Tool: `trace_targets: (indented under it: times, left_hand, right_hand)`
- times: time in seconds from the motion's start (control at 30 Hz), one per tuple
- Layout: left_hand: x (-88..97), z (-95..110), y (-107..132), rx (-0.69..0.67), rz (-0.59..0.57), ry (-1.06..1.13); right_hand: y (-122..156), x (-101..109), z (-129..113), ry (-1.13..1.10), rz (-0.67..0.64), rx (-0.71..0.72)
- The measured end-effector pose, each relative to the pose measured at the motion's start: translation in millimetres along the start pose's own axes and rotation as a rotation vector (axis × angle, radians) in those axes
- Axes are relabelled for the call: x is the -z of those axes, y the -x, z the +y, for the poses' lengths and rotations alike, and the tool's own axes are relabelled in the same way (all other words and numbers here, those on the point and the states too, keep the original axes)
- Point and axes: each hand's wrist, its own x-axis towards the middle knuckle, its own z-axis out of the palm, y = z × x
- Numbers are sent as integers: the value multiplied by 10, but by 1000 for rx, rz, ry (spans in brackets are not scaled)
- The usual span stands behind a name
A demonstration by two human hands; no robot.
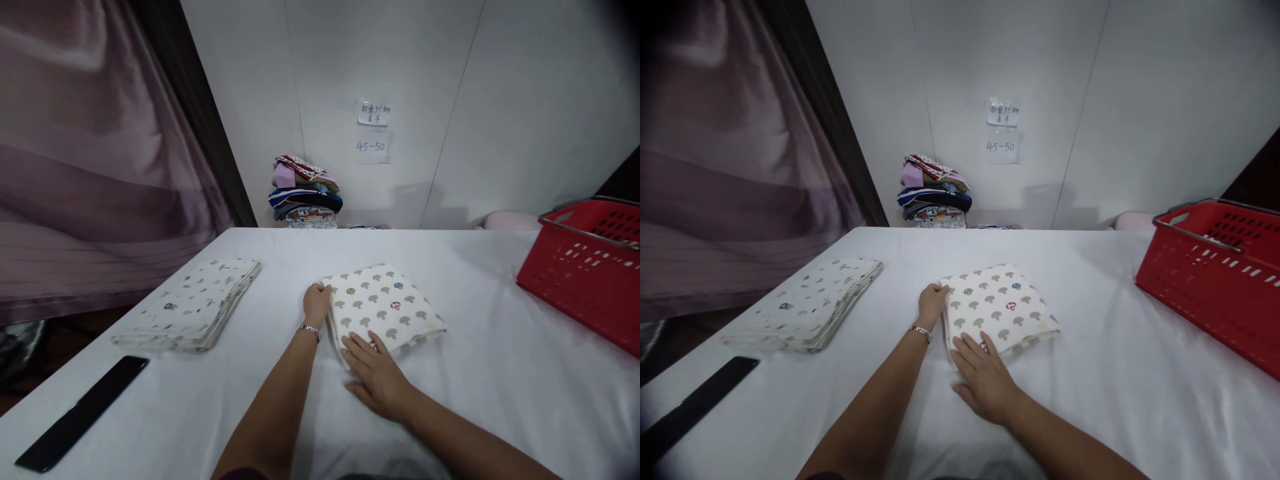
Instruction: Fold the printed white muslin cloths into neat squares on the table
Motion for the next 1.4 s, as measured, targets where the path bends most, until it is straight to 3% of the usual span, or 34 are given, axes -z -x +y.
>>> trace_targets:
  times: [0.2,0.5,0.8,0.87,0.93,1.0,1.07,1.17,1.4]
  left_hand:
    - [-18,-50,32,16,16,6]
    - [0,10,-141,2,11,-60]
    - [22,24,-139,-47,54,-125]
    - [45,93,-74,-113,103,-140]
    - [24,153,49,-279,133,-183]
    - [-41,174,199,-464,77,-258]
    - [-123,148,327,-544,-46,-332]
    - [-205,80,413,-525,-155,-399]
    - [-178,103,401,-527,-170,-434]
  right_hand:
    - [19,-34,13,1,13,13]
    - [15,-70,7,14,46,28]
    - [2,7,-10,11,-6,22]
    - [3,7,-12,14,-6,20]
    - [2,3,-10,17,2,21]
    - [-3,3,-5,17,9,27]
    - [-9,13,-2,11,3,33]
    - [-11,48,-20,-9,-12,28]
    - [106,202,-5,-82,-4,61]
